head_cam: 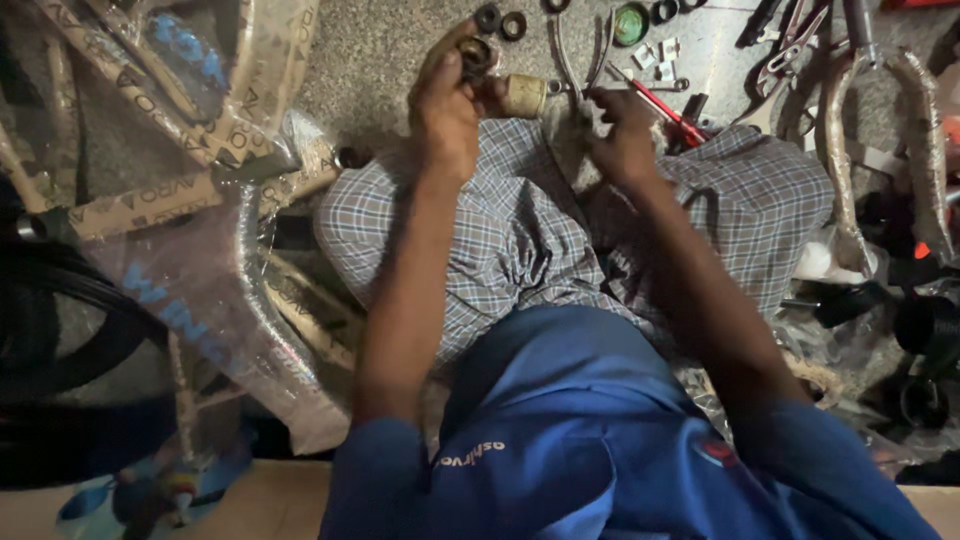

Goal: The person sits on the floor and repeatedly picks up small black rubber rings. They dip their fingers into a small container of yellow grease and apply it to the rings, then place them back on the floor among other parts and tools.

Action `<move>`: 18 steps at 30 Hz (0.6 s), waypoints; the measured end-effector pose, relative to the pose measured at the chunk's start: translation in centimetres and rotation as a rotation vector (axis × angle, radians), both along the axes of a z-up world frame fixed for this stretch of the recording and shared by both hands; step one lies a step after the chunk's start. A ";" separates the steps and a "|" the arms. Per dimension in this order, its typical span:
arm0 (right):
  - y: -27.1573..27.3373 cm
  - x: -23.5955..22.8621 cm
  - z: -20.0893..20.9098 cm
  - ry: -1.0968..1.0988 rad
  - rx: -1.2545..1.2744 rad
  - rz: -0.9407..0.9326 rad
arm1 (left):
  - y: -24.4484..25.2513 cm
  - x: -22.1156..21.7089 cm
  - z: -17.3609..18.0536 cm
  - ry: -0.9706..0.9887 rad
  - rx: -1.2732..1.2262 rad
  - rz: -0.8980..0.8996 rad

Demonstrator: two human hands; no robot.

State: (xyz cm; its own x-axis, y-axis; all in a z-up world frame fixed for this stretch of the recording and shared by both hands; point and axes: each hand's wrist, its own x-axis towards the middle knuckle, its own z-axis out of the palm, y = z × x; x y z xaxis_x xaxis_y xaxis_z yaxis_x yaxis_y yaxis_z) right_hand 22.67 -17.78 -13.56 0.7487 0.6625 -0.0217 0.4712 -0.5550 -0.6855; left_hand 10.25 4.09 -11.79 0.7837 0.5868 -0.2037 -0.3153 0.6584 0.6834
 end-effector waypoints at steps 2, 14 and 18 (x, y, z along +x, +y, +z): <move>0.2 0.0 -2.7 -0.227 0.133 0.142 | -0.4 1.7 -2.9 0.136 -0.023 0.067; 7.0 0.7 -2.6 -0.112 0.037 0.399 | -0.1 3.6 -10.2 0.255 0.092 0.284; 7.2 -2.0 1.1 0.188 0.292 0.211 | -0.7 3.6 -10.2 0.273 0.297 0.250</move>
